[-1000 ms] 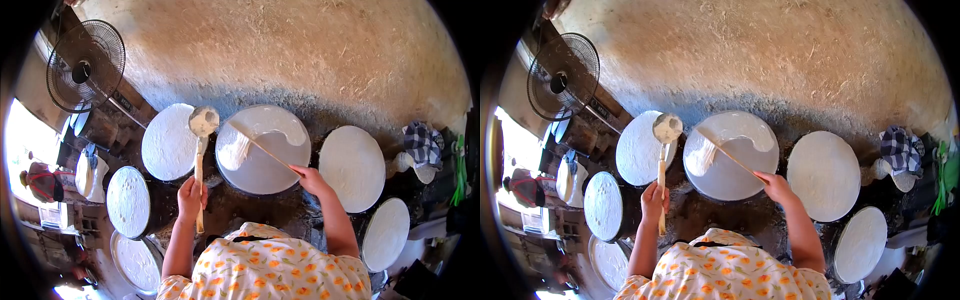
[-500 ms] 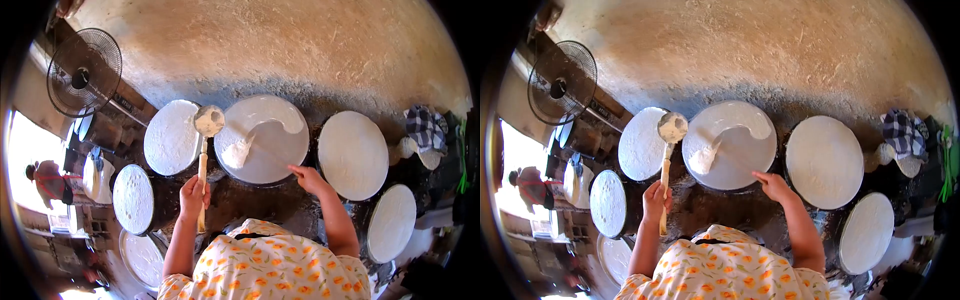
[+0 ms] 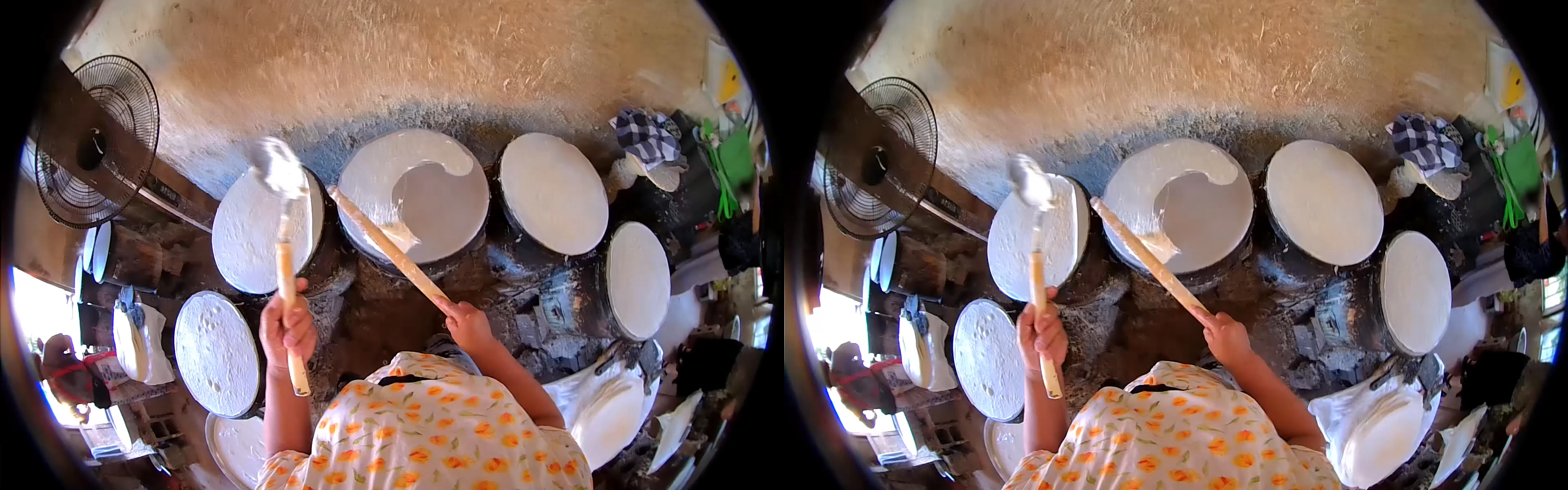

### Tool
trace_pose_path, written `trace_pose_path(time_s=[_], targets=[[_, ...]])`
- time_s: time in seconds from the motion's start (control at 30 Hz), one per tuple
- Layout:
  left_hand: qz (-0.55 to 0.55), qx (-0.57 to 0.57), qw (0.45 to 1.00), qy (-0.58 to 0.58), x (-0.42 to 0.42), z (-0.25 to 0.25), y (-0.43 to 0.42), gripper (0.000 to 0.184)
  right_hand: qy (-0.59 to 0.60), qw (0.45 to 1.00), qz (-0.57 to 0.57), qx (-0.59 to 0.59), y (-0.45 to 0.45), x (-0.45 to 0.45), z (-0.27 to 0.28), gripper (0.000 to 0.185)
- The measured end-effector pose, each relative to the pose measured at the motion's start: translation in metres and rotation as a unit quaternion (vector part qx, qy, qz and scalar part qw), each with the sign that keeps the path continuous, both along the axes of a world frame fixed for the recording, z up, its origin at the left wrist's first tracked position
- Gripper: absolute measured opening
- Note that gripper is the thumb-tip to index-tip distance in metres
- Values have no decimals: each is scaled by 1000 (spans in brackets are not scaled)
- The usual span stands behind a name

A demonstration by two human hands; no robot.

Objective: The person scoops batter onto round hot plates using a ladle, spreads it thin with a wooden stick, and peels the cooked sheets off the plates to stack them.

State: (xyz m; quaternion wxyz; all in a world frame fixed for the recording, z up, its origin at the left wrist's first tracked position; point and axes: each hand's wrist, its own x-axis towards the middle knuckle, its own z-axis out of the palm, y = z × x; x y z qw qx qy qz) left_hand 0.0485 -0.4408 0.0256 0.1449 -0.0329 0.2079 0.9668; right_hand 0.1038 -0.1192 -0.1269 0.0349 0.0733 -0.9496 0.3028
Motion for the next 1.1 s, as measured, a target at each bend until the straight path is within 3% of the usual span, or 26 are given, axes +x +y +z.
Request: trace_pose_path(time_s=[0.03,0.1,0.13,0.2,0.3,0.37,0.47,0.63,0.77,0.93,1.0,1.03,1.1], targets=[[31,-36,999,5,3,8,-7,40,-4,995,-30,91,-10,9,3,61],[73,-254,963,54,6,12,-24,39,-29,986,-70,151,5,39,-3,62],[69,-249,965,54,8,10,-31,39,-52,971,-107,206,16,55,-5,63],[49,-352,934,31,14,4,-40,36,-51,961,-136,234,34,85,8,64],[37,-384,922,31,24,-6,-38,33,-52,948,-170,265,24,96,14,66],[22,-386,922,38,27,-13,-35,31,-9,976,-108,189,-14,77,19,66],[1,-369,928,49,26,-15,-31,30,-55,986,-84,131,-55,50,6,65],[2,-372,927,44,22,-20,-32,33,-174,953,-119,215,-25,72,14,70],[-7,-394,918,36,19,-22,-29,33,-155,941,-159,257,15,98,10,74],[-24,-387,920,48,11,-22,-13,19,-149,937,-237,210,38,58,-12,72],[-25,-394,917,51,7,-22,-8,19,13,976,-216,3,43,48,-27,65],[-25,-400,915,48,5,-21,-5,19,14,976,-217,1,37,49,-15,65],[-25,-408,912,48,0,-20,1,19,-93,984,-131,-79,19,62,8,58]])
